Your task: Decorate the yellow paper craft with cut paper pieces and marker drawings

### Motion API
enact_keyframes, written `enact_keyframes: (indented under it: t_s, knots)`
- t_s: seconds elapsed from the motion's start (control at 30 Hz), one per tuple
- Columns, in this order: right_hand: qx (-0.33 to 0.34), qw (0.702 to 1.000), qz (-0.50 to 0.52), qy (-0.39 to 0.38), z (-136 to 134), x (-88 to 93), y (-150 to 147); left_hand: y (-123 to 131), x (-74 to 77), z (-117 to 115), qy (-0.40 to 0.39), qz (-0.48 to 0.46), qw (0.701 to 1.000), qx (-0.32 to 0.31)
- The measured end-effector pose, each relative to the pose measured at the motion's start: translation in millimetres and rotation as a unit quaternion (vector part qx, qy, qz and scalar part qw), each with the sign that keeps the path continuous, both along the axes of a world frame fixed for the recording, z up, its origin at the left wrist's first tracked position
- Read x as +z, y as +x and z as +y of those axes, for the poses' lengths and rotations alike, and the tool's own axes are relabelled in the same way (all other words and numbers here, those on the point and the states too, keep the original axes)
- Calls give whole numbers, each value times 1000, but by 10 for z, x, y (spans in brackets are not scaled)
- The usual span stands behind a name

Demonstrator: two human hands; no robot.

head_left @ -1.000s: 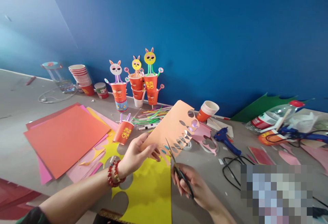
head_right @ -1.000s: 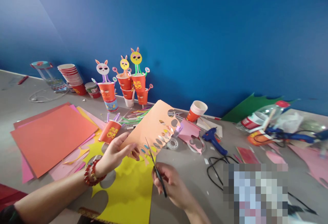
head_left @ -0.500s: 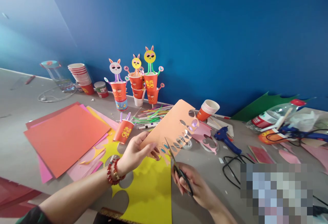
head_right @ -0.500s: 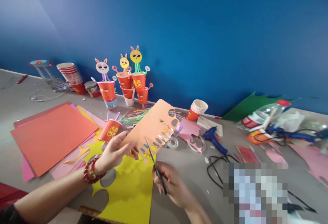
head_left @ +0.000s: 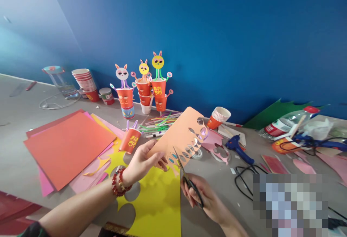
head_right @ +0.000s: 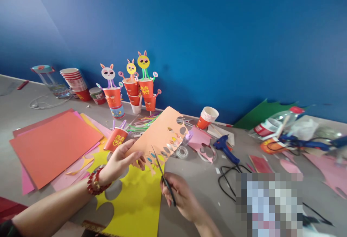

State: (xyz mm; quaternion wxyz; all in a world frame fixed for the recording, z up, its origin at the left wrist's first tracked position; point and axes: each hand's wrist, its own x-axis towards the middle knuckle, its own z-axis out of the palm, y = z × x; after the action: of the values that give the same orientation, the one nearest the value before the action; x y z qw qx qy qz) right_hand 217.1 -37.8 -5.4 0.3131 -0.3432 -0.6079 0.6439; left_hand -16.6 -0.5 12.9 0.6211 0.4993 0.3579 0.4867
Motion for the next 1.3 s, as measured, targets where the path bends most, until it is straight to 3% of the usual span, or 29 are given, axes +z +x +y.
enact_keyframes:
  t_s: [0.87,1.3]
  knots:
    - [43,998,-33,14,31,-30,87,-96,151,48,-18,25,998,-55]
    - [57,995,-59,59,47,-38,109,-143,120,79,-28,25,997,-67]
